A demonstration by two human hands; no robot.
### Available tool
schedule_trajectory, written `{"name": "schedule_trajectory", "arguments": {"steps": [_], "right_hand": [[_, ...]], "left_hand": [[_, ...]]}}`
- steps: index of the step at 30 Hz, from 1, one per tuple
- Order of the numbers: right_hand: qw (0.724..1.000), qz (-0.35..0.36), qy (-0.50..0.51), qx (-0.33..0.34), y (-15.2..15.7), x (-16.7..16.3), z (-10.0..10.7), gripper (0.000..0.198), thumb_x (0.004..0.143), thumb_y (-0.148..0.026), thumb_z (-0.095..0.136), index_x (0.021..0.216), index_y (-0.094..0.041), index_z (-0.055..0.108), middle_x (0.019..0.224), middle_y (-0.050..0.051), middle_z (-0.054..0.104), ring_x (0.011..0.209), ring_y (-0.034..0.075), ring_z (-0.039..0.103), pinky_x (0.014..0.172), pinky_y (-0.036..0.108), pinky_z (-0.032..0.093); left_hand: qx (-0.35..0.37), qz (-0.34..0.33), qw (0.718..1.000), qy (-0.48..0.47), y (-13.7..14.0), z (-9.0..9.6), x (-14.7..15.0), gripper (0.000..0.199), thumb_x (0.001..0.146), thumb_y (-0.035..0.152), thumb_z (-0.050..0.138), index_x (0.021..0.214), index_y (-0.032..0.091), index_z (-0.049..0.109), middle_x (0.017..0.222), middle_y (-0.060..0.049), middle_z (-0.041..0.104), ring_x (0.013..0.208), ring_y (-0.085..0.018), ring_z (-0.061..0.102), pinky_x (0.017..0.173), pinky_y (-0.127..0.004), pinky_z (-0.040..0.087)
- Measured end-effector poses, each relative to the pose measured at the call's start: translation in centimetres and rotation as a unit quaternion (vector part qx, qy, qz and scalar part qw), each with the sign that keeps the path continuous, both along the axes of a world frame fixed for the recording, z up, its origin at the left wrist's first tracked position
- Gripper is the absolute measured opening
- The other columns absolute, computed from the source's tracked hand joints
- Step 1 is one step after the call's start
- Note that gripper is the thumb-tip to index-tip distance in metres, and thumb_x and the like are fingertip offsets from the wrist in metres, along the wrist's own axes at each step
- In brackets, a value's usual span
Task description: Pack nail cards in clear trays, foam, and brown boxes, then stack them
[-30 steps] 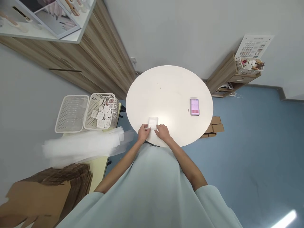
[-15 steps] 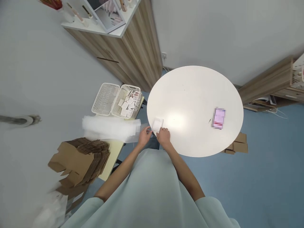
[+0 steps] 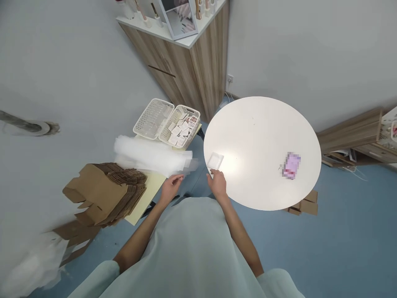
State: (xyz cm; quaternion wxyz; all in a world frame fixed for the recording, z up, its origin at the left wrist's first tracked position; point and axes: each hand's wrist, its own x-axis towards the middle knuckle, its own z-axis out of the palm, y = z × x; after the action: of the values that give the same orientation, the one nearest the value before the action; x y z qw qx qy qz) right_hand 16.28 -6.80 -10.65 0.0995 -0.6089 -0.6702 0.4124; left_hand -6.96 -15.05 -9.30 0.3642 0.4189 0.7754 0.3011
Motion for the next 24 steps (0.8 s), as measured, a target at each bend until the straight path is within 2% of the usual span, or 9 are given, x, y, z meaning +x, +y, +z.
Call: {"name": "schedule_trajectory", "arguments": {"steps": [4, 9, 13, 16, 19, 24], "right_hand": [[0.999, 0.010, 0.033, 0.036, -1.9, -3.0, 1.6, 0.037, 0.104, -0.040, 0.055, 0.131, -0.021, 0.071, 0.121, 0.009, 0.077, 0.111, 0.027, 0.069, 0.093, 0.040, 0.056], [0.996, 0.041, 0.064, 0.056, -5.6, -9.3, 3.4, 0.037, 0.102, -0.042, 0.058, 0.128, -0.019, 0.072, 0.117, 0.009, 0.078, 0.102, 0.026, 0.071, 0.092, 0.039, 0.055], [0.991, 0.097, 0.075, 0.053, -9.5, -14.8, 4.3, 0.034, 0.101, -0.040, 0.060, 0.126, -0.020, 0.073, 0.116, 0.008, 0.079, 0.100, 0.024, 0.072, 0.092, 0.037, 0.056], [0.987, 0.143, 0.057, 0.042, -12.1, -18.1, 4.5, 0.031, 0.101, -0.036, 0.062, 0.125, -0.021, 0.074, 0.116, 0.008, 0.080, 0.101, 0.024, 0.073, 0.093, 0.038, 0.056], [0.983, 0.177, 0.034, 0.037, -14.1, -20.5, 4.6, 0.029, 0.101, -0.033, 0.063, 0.125, -0.021, 0.075, 0.116, 0.008, 0.080, 0.104, 0.026, 0.073, 0.095, 0.038, 0.056], [0.977, 0.211, 0.006, 0.038, -16.0, -24.1, 4.9, 0.028, 0.102, -0.032, 0.063, 0.125, -0.022, 0.075, 0.118, 0.008, 0.080, 0.106, 0.025, 0.074, 0.096, 0.037, 0.056]], "left_hand": [[0.034, 0.004, 0.999, -0.015, -3.0, 1.2, -3.8, 0.036, 0.098, 0.047, 0.056, 0.116, 0.025, 0.078, 0.121, -0.006, 0.079, 0.111, -0.026, 0.074, 0.101, -0.040, 0.061], [0.065, 0.026, 0.992, 0.102, -9.8, 0.8, -12.7, 0.040, 0.099, 0.047, 0.052, 0.117, 0.021, 0.075, 0.120, -0.010, 0.078, 0.104, -0.025, 0.075, 0.100, -0.039, 0.059], [-0.006, 0.057, 0.977, 0.204, -16.1, -1.2, -20.8, 0.040, 0.099, 0.044, 0.053, 0.122, 0.019, 0.074, 0.130, -0.014, 0.074, 0.118, -0.032, 0.070, 0.104, -0.044, 0.056], [-0.082, 0.055, 0.968, 0.230, -19.3, -2.8, -25.5, 0.043, 0.096, 0.044, 0.057, 0.124, 0.015, 0.073, 0.129, -0.018, 0.073, 0.121, -0.036, 0.068, 0.106, -0.046, 0.054], [-0.102, 0.035, 0.969, 0.224, -20.9, -3.9, -28.0, 0.047, 0.095, 0.047, 0.060, 0.124, 0.013, 0.074, 0.127, -0.018, 0.074, 0.121, -0.036, 0.068, 0.107, -0.044, 0.053], [-0.068, 0.005, 0.975, 0.210, -21.6, -4.7, -28.6, 0.044, 0.101, 0.046, 0.052, 0.119, 0.016, 0.077, 0.123, -0.016, 0.076, 0.115, -0.033, 0.070, 0.103, -0.042, 0.054]]}}
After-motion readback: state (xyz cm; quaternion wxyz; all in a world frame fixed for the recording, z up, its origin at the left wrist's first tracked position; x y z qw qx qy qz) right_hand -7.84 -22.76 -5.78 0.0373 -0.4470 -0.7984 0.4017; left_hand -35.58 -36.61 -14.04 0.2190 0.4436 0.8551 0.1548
